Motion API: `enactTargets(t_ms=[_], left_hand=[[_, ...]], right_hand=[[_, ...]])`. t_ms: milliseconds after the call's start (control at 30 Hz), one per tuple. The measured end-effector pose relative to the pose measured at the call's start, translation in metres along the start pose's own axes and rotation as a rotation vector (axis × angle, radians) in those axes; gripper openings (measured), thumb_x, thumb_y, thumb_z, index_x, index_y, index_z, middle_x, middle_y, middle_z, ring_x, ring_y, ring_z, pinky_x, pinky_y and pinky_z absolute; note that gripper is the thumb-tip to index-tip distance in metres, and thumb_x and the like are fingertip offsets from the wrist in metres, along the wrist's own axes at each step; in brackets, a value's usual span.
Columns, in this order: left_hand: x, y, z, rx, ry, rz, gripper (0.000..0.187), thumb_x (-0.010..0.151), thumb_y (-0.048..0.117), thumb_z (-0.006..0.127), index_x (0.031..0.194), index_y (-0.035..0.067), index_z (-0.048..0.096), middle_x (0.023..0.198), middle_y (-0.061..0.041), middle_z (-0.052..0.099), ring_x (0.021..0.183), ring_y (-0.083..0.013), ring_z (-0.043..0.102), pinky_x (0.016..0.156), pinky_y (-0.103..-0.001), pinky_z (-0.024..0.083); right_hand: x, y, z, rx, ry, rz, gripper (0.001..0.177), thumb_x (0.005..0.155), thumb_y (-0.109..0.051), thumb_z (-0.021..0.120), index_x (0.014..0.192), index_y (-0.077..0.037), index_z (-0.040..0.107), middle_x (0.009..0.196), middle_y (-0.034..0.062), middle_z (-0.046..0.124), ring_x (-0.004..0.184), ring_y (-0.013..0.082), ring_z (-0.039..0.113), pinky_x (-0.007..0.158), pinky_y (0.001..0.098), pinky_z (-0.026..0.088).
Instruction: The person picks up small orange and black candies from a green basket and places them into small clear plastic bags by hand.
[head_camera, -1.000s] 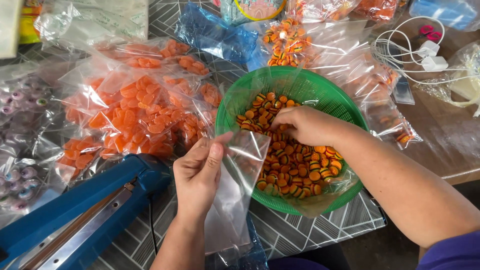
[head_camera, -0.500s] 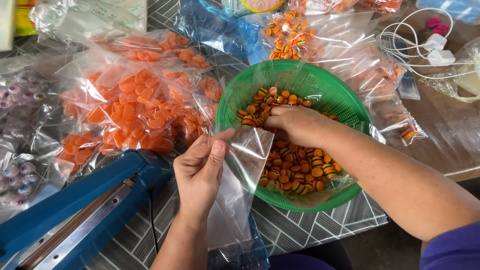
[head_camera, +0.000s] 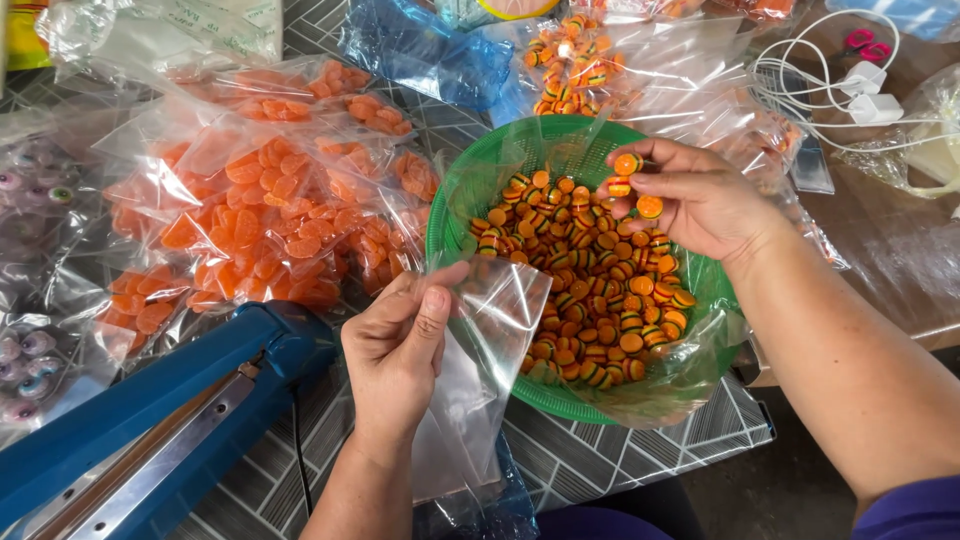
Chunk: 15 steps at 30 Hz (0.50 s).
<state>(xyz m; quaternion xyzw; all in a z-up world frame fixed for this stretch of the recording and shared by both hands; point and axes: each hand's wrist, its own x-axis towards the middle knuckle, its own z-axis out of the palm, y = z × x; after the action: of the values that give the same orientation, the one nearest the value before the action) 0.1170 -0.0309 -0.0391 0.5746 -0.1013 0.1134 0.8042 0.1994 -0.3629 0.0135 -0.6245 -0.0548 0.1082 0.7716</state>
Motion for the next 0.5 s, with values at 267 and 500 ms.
enactTargets(t_ms=[267, 500], left_hand=[[0.000, 0.002, 0.000, 0.019, -0.011, 0.015, 0.025, 0.100, 0.010, 0.063, 0.111, -0.009, 0.076, 0.070, -0.009, 0.059, 0.035, -0.0051, 0.047, 0.036, -0.019, 0.041], [0.001, 0.013, 0.008, 0.006, -0.009, 0.024, 0.025, 0.100, 0.010, 0.063, 0.111, -0.008, 0.076, 0.071, -0.009, 0.060, 0.035, -0.0047, 0.047, 0.035, -0.019, 0.041]], right_hand=[[0.001, 0.001, 0.034, -0.378, 0.026, 0.159, 0.018, 0.092, -0.010, 0.067, 0.105, 0.002, 0.069, 0.083, 0.0182, 0.064, 0.051, 0.0228, 0.063, 0.031, 0.0255, 0.048], [0.015, 0.034, 0.029, -1.778, -0.249, 0.116, 0.034, 0.085, -0.039, 0.077, 0.116, -0.023, 0.076, 0.101, -0.0004, 0.071, 0.095, 0.0330, 0.071, 0.081, 0.0436, 0.059]])
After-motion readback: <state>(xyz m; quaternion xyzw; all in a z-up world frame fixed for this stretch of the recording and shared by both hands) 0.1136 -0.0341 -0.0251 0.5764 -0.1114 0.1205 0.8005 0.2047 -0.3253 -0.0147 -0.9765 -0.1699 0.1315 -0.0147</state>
